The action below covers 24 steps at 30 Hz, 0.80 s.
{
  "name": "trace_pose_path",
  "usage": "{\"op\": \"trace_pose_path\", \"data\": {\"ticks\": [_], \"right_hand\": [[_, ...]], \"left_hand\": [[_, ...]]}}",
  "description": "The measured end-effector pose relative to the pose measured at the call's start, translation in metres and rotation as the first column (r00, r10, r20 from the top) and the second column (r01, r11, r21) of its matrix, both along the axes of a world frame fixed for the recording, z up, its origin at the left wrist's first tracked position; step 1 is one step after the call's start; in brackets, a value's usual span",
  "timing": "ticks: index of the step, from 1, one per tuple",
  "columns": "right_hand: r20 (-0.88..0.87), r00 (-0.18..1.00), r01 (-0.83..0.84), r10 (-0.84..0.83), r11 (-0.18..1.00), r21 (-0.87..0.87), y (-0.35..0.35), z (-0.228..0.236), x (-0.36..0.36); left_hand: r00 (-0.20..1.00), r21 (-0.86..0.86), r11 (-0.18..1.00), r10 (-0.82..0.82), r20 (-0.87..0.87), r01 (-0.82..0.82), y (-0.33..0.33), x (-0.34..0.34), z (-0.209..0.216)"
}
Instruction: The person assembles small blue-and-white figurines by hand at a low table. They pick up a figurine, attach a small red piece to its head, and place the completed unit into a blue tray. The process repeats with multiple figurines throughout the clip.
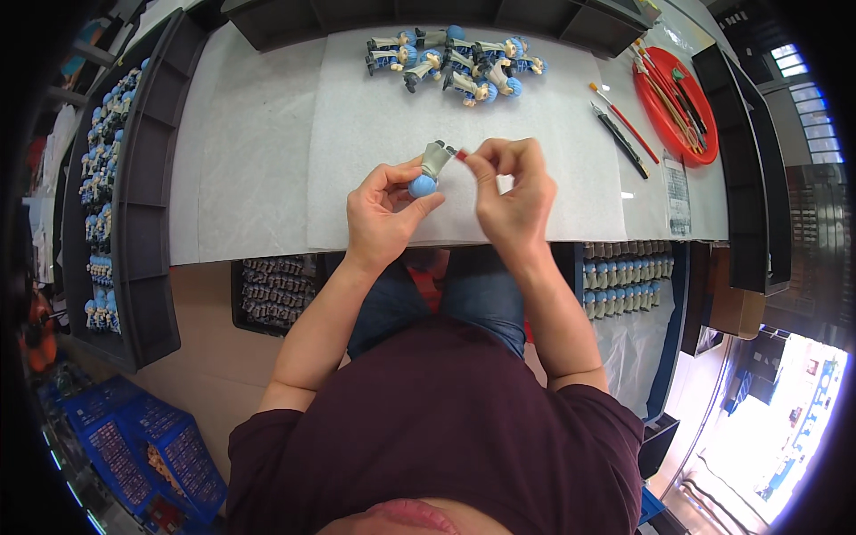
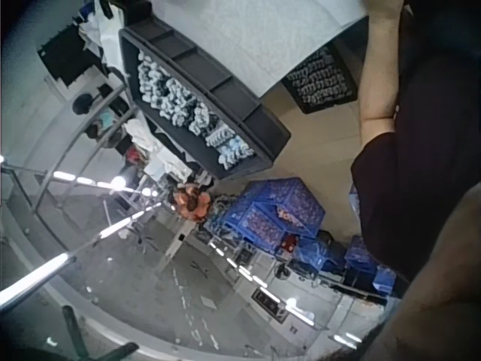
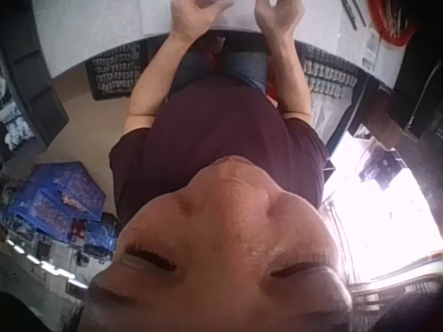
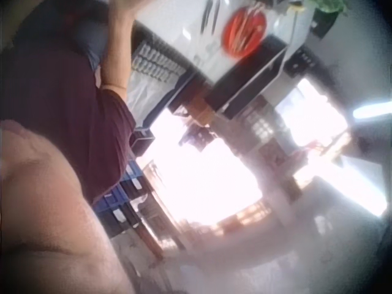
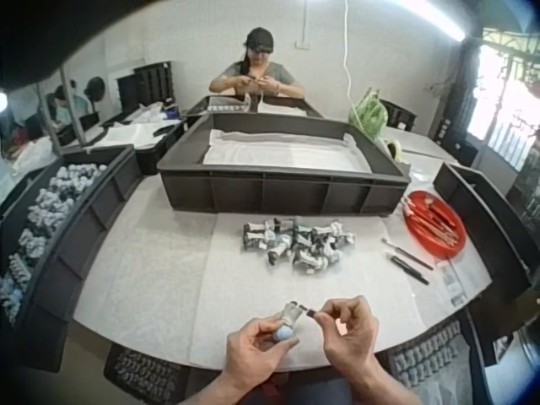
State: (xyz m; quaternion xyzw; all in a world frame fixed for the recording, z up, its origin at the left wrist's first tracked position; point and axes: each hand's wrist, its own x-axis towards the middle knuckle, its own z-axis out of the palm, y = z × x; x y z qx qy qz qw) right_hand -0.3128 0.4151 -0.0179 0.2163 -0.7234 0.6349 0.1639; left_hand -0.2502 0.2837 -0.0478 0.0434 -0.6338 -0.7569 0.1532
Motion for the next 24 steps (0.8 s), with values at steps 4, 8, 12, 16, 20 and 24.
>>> {"op": "trace_pose_path", "data": {"ticks": [4,8,12,16,20,24], "right_hand": [[-0.216,0.976,0.056,0.014,0.948,0.313,-0.012,-0.010,0.001],[-0.185,0.964,0.225,-0.193,0.959,0.171,0.001,-0.001,-0.022],[0.052,0.995,0.078,-0.082,0.994,0.080,0.018,0.000,-0.016],[0.211,0.976,-0.048,0.048,0.999,-0.007,0.025,-0.011,0.000],[0.238,0.968,-0.069,0.083,0.995,-0.067,0.025,-0.009,0.006],[0.233,0.968,-0.078,0.098,0.993,-0.093,0.026,-0.009,0.006]], "left_hand": [[0.999,-0.044,0.999,-0.027,-0.038,0.025,-0.001,0.002,-0.003],[0.997,-0.034,0.999,0.001,-0.077,-0.003,0.000,0.000,-0.003],[0.993,-0.031,0.999,0.023,-0.112,-0.027,-0.001,-0.004,-0.003],[0.990,-0.122,0.992,0.024,-0.140,-0.041,-0.005,-0.004,-0.005],[0.991,-0.129,0.992,-0.007,-0.131,-0.010,-0.007,-0.003,-0.005],[0.999,0.046,0.999,0.004,-0.045,-0.002,-0.004,0.000,0.003]]}}
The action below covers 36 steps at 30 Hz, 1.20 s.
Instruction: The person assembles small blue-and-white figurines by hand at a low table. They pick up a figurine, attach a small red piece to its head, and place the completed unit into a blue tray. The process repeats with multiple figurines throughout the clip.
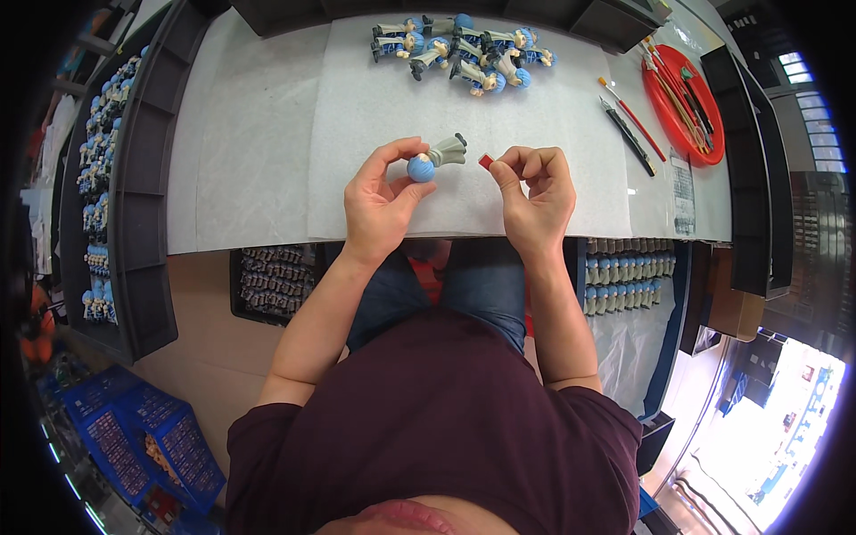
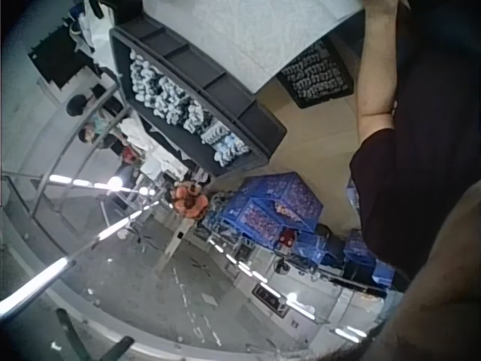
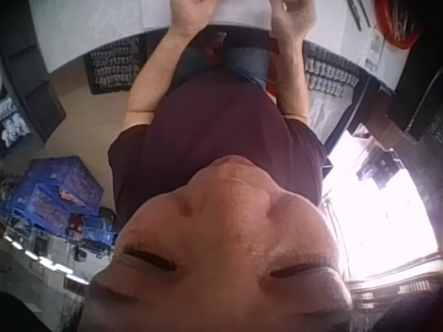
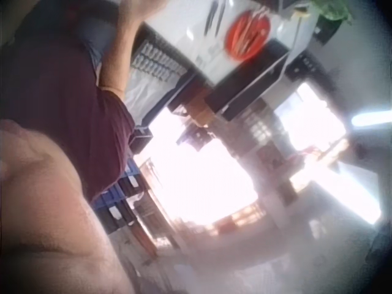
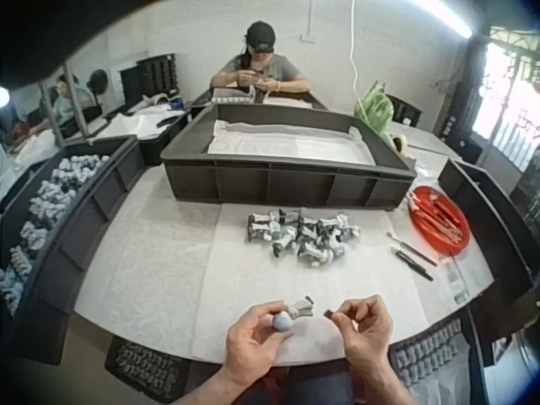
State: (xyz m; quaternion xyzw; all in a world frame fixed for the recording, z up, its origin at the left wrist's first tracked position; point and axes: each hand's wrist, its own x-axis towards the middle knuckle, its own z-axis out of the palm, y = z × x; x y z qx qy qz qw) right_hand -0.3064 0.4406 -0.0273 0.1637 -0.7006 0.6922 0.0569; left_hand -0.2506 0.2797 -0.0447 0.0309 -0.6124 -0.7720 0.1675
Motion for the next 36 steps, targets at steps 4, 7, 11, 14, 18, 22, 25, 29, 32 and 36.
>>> {"op": "trace_pose_path", "data": {"ticks": [4,7,11,14,18,22,25,29,32,36], "right_hand": [[0.005,1.000,-0.012,0.012,1.000,0.001,0.000,-0.004,0.001],[-0.007,1.000,-0.020,0.020,1.000,0.008,-0.002,-0.005,0.002],[-0.055,0.998,-0.022,0.023,0.999,0.025,-0.012,0.001,0.006],[-0.141,0.990,0.030,-0.018,0.996,0.079,-0.012,0.004,0.003],[-0.304,0.921,0.331,-0.244,0.902,0.278,0.016,0.004,-0.037],[-0.510,0.823,0.544,-0.252,0.609,0.578,0.054,0.004,-0.071],[-0.608,0.788,0.551,-0.097,0.550,0.628,0.054,0.003,-0.069],[0.019,0.996,-0.091,0.089,0.964,0.251,0.016,-0.002,-0.021],[0.311,0.880,-0.354,0.360,0.932,-0.077,-0.006,-0.006,0.005],[0.166,0.959,-0.222,0.230,0.973,-0.065,-0.010,-0.015,0.009]], "left_hand": [[0.999,-0.026,1.000,-0.015,-0.044,0.014,-0.001,0.000,-0.003],[0.997,-0.078,0.997,0.006,-0.076,-0.011,0.000,-0.001,-0.003],[0.995,-0.151,0.988,0.004,-0.100,-0.019,-0.001,-0.002,-0.009],[0.990,-0.143,0.989,0.020,-0.138,-0.040,-0.002,-0.004,-0.013],[0.997,0.006,1.000,0.005,-0.071,-0.005,-0.002,-0.002,-0.006],[0.996,-0.021,0.998,-0.052,-0.071,0.051,-0.004,-0.003,-0.005],[0.994,-0.023,0.998,-0.058,-0.093,0.056,-0.005,-0.002,-0.007],[0.992,0.003,0.998,-0.069,-0.109,0.070,-0.002,-0.002,-0.003],[0.991,0.016,0.996,-0.082,-0.109,0.085,-0.003,-0.002,-0.002],[0.995,-0.135,0.991,-0.033,-0.096,0.019,-0.001,-0.003,-0.003]]}}
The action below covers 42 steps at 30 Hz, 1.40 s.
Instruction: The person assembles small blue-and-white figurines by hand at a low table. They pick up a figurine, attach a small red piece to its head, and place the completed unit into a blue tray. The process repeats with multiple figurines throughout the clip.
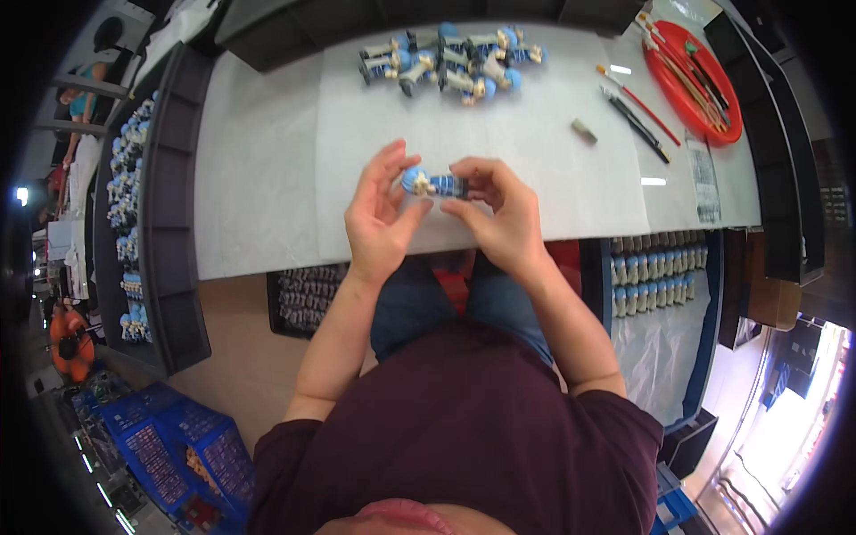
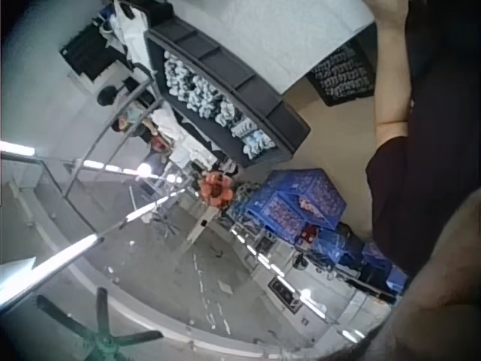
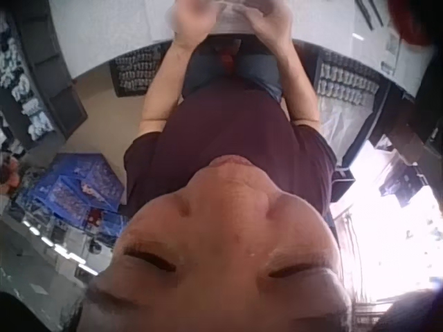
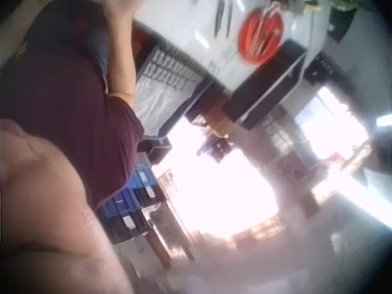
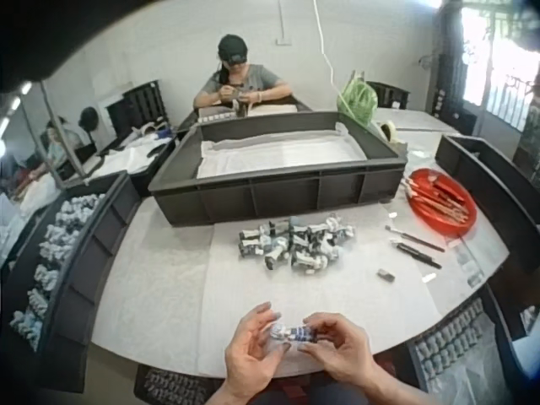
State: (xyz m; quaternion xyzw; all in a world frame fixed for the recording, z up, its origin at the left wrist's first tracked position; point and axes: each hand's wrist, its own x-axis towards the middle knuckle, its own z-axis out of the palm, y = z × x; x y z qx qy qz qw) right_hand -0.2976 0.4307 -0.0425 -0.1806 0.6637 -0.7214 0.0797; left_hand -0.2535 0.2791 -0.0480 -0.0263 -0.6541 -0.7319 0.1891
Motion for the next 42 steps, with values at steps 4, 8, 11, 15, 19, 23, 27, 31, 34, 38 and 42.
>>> {"op": "trace_pose_path", "data": {"ticks": [4,8,11,15,19,23,27,31,34,38,42], "right_hand": [[-0.219,0.972,0.093,-0.079,0.994,0.054,0.003,0.000,-0.002],[-0.304,0.948,0.122,-0.094,0.990,0.074,0.006,-0.005,0.000],[-0.491,0.864,0.209,-0.110,0.966,0.151,0.009,-0.002,0.002],[-0.597,0.798,0.214,-0.085,0.965,0.149,0.019,-0.003,0.004],[-0.709,0.694,0.211,-0.129,0.977,0.028,0.029,0.001,0.000],[-0.795,0.591,0.245,-0.136,0.969,0.016,0.055,0.001,0.000],[-0.752,0.641,0.264,-0.155,0.964,0.026,0.051,-0.018,0.004],[-0.658,0.710,0.282,-0.251,0.957,-0.061,0.046,-0.019,0.005],[-0.670,0.694,0.269,-0.264,0.958,-0.100,0.058,-0.017,0.002],[-0.565,0.676,0.469,-0.473,0.868,-0.166,0.125,0.005,-0.010],[-0.568,0.138,0.961,-0.811,0.249,-0.122,0.264,-0.021,-0.038]], "left_hand": [[0.992,0.098,0.992,-0.089,0.091,0.080,0.000,0.002,0.005],[0.988,0.103,0.993,-0.069,0.137,0.055,0.001,0.004,0.008],[0.996,0.072,0.997,-0.034,0.078,0.029,0.002,0.004,0.003],[0.985,-0.037,0.999,-0.004,0.173,0.011,0.003,0.001,0.002],[0.987,-0.067,0.997,0.034,0.160,-0.024,-0.003,0.011,-0.012],[0.975,-0.257,0.966,0.018,0.221,0.041,0.009,0.008,-0.004],[0.981,-0.228,0.967,-0.071,0.181,0.113,0.007,0.004,-0.006],[0.984,-0.351,0.928,-0.072,0.162,0.126,0.025,0.007,0.004],[0.975,-0.462,0.884,0.034,0.217,0.072,0.017,0.007,0.004],[0.981,-0.428,0.900,-0.001,0.196,0.086,0.015,0.008,0.001],[0.978,-0.456,0.885,0.002,0.208,0.095,0.014,0.011,0.000]]}}
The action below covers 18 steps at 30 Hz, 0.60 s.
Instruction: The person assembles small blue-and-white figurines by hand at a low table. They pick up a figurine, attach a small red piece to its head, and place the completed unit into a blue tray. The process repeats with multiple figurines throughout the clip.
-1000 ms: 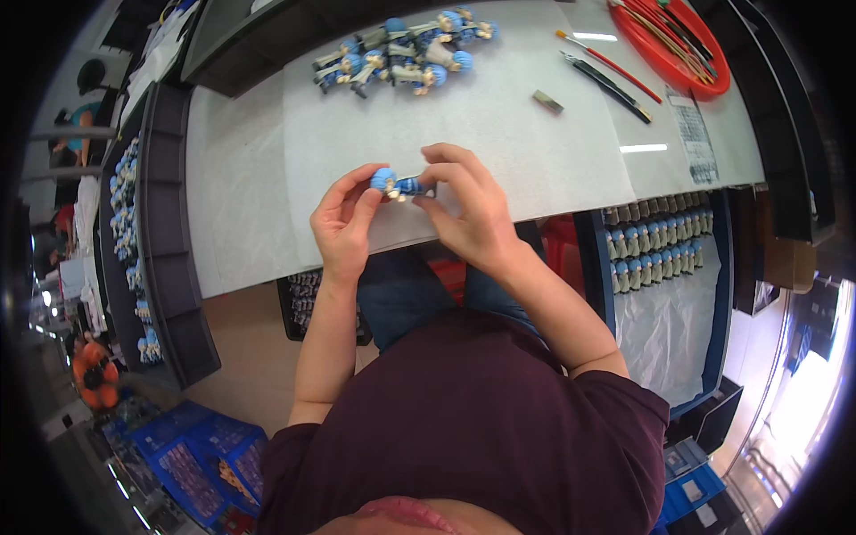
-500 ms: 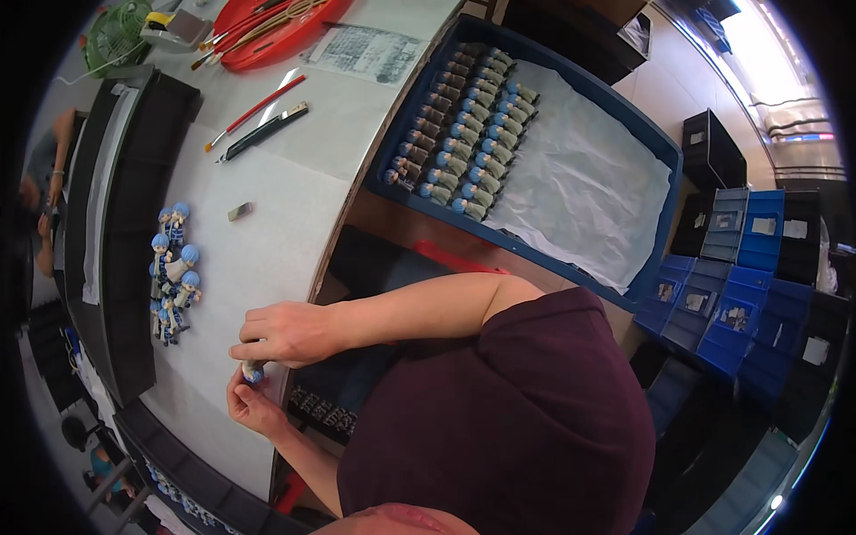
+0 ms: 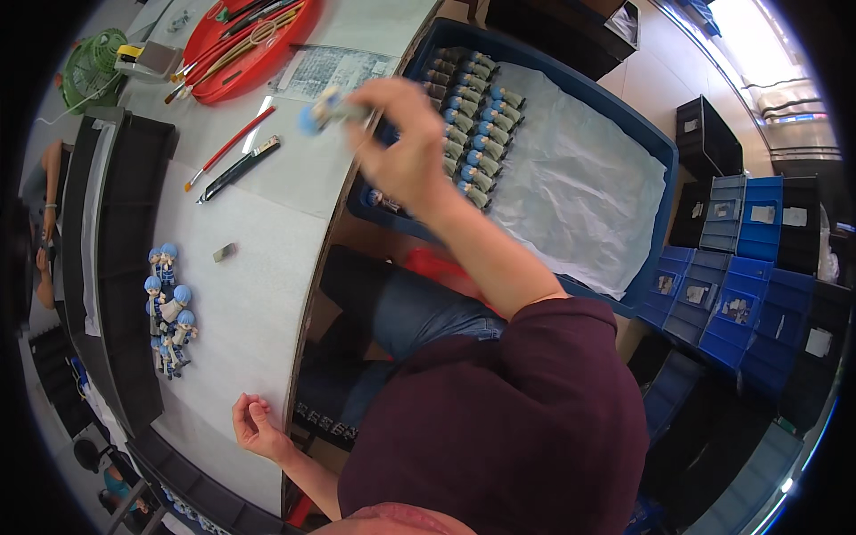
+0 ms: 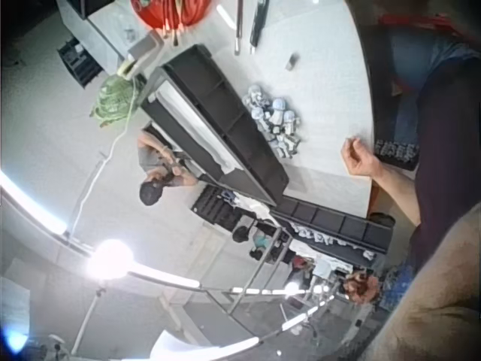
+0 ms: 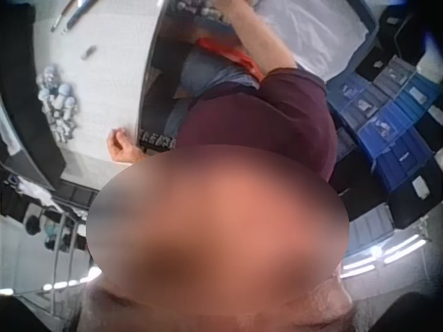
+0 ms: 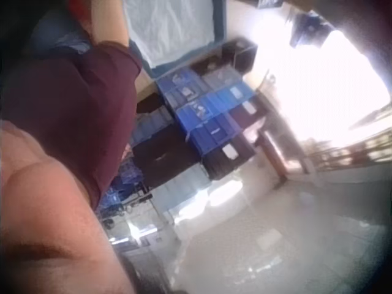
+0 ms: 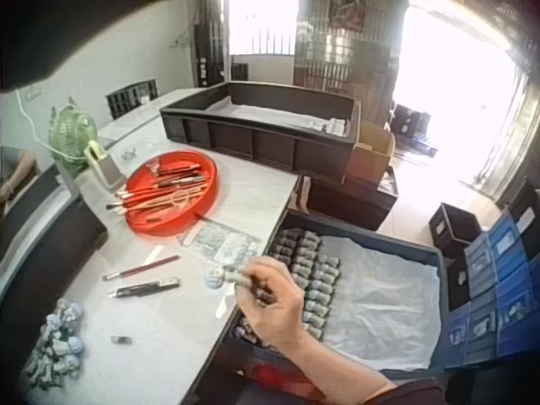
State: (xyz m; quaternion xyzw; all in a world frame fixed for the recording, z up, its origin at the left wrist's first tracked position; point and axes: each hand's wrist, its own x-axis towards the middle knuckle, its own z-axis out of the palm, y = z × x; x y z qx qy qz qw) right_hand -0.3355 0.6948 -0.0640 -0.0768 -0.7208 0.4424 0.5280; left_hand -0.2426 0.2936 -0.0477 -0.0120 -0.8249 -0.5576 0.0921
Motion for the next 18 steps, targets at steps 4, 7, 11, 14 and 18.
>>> {"op": "trace_pose_path", "data": {"ticks": [4,7,11,14,18], "right_hand": [[0.284,0.902,0.394,-0.326,0.891,-0.226,0.145,-0.054,0.023],[0.564,0.686,0.591,-0.460,0.804,-0.064,0.220,-0.117,0.047],[0.767,0.483,0.628,-0.423,0.777,0.033,0.238,-0.143,0.053],[0.816,0.418,0.590,-0.399,0.802,0.090,0.248,-0.165,0.051],[0.837,0.399,0.572,-0.374,0.815,0.091,0.260,-0.180,0.049]], "left_hand": [[0.999,0.006,0.999,-0.040,0.017,0.039,0.002,-0.004,0.001],[0.997,-0.062,0.996,-0.071,0.000,0.071,-0.002,-0.005,-0.001],[0.998,-0.087,0.994,-0.067,0.010,0.068,-0.001,-0.004,0.000],[0.998,-0.087,0.994,-0.061,0.022,0.063,0.001,-0.004,0.002],[0.998,-0.087,0.994,-0.061,0.022,0.063,0.005,-0.005,0.003]]}}
